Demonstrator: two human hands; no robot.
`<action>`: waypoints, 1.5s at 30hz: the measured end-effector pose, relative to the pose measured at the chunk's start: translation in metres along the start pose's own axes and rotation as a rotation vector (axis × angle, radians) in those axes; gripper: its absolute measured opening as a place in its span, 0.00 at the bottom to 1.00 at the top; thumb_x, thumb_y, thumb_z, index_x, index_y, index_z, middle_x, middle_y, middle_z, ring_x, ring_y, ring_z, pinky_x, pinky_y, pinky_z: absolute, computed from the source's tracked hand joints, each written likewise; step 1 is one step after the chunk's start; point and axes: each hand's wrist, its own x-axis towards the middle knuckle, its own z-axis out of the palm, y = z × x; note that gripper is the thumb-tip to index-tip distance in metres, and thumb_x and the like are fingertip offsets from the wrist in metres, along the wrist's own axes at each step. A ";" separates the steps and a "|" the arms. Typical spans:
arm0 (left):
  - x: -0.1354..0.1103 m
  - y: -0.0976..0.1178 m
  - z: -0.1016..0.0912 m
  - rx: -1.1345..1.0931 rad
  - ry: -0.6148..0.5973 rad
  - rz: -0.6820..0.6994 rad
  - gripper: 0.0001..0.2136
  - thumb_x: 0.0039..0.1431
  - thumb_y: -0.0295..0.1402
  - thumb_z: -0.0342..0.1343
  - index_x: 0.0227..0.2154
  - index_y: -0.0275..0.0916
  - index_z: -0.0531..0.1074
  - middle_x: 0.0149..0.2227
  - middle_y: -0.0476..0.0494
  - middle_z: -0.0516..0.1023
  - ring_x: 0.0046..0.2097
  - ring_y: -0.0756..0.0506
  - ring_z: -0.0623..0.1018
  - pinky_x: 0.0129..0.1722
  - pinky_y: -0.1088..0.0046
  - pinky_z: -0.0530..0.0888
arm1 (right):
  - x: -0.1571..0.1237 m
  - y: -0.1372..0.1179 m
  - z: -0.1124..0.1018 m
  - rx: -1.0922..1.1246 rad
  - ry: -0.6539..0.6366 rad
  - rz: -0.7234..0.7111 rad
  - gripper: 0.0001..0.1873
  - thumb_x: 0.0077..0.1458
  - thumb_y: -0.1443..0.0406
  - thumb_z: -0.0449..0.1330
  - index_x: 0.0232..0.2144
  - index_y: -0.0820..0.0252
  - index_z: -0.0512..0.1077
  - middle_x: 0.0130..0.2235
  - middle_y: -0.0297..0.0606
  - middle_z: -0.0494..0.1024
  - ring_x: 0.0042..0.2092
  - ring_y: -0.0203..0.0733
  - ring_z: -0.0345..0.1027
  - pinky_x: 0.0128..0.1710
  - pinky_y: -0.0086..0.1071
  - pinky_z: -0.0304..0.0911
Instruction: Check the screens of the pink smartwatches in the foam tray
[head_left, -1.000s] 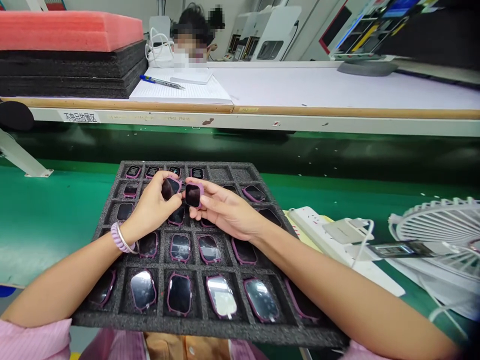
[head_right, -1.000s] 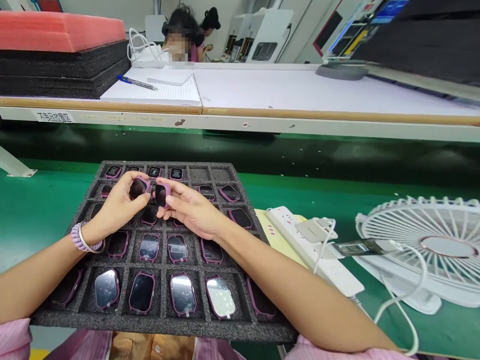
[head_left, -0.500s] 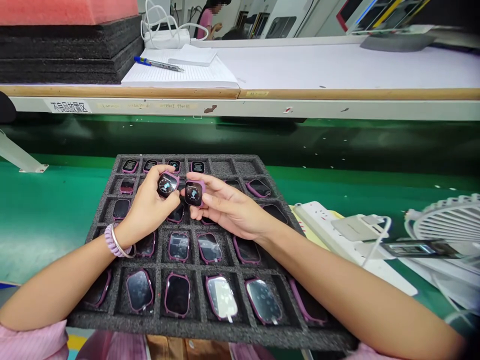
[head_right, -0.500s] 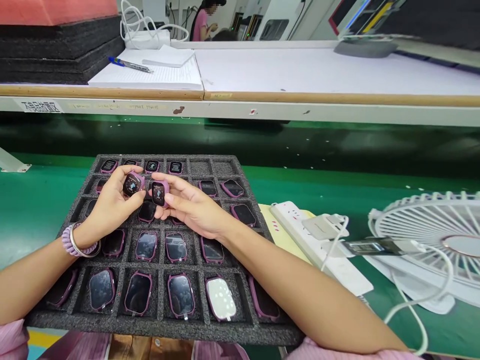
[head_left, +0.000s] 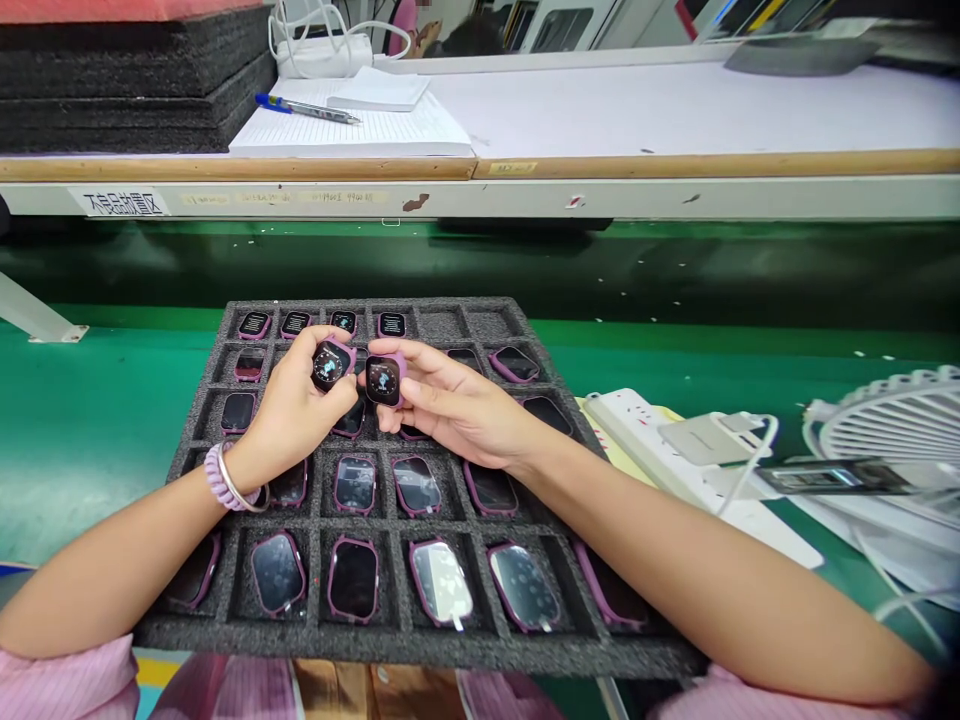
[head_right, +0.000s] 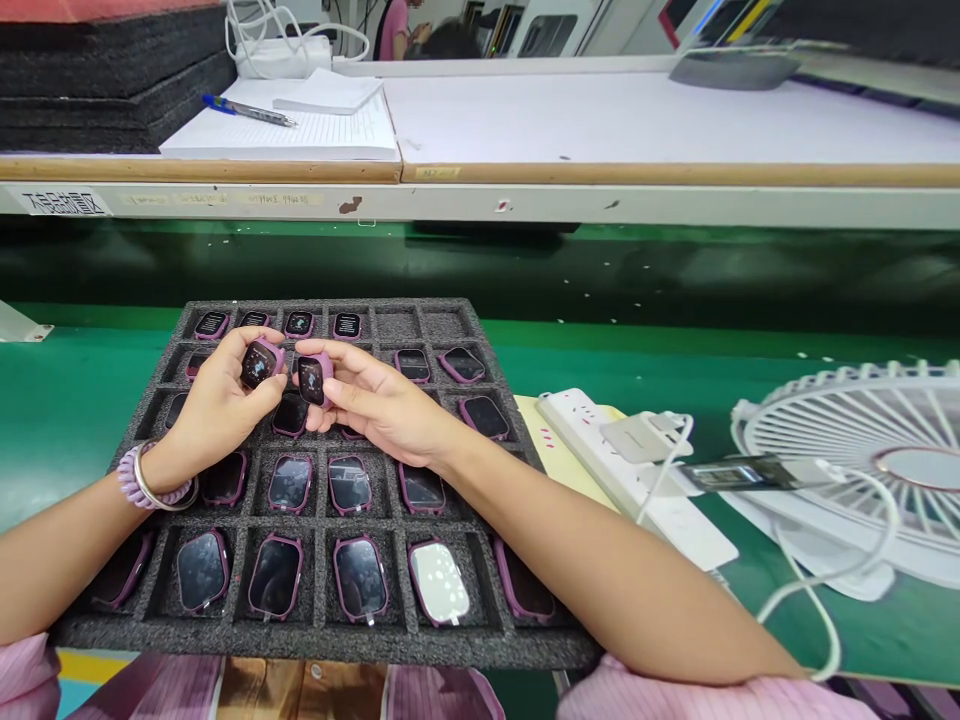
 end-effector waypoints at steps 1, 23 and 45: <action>0.000 0.000 0.000 -0.002 -0.005 0.003 0.20 0.55 0.35 0.57 0.51 0.40 0.69 0.47 0.43 0.75 0.47 0.45 0.75 0.46 0.70 0.74 | 0.000 0.000 0.000 -0.005 0.000 -0.002 0.25 0.61 0.59 0.74 0.57 0.49 0.72 0.43 0.31 0.76 0.38 0.37 0.75 0.43 0.31 0.74; -0.003 0.003 0.000 0.005 0.008 0.056 0.22 0.54 0.37 0.56 0.52 0.37 0.70 0.46 0.43 0.76 0.43 0.46 0.74 0.38 0.72 0.71 | -0.001 0.002 0.000 0.040 -0.052 -0.031 0.24 0.63 0.61 0.73 0.58 0.52 0.72 0.43 0.31 0.75 0.39 0.35 0.74 0.43 0.28 0.73; -0.001 -0.001 0.002 -0.024 -0.005 0.079 0.21 0.54 0.38 0.57 0.51 0.36 0.71 0.48 0.42 0.77 0.47 0.45 0.75 0.42 0.70 0.72 | -0.002 0.002 0.000 0.050 -0.096 -0.047 0.23 0.66 0.58 0.73 0.58 0.52 0.71 0.43 0.30 0.75 0.40 0.33 0.75 0.44 0.25 0.72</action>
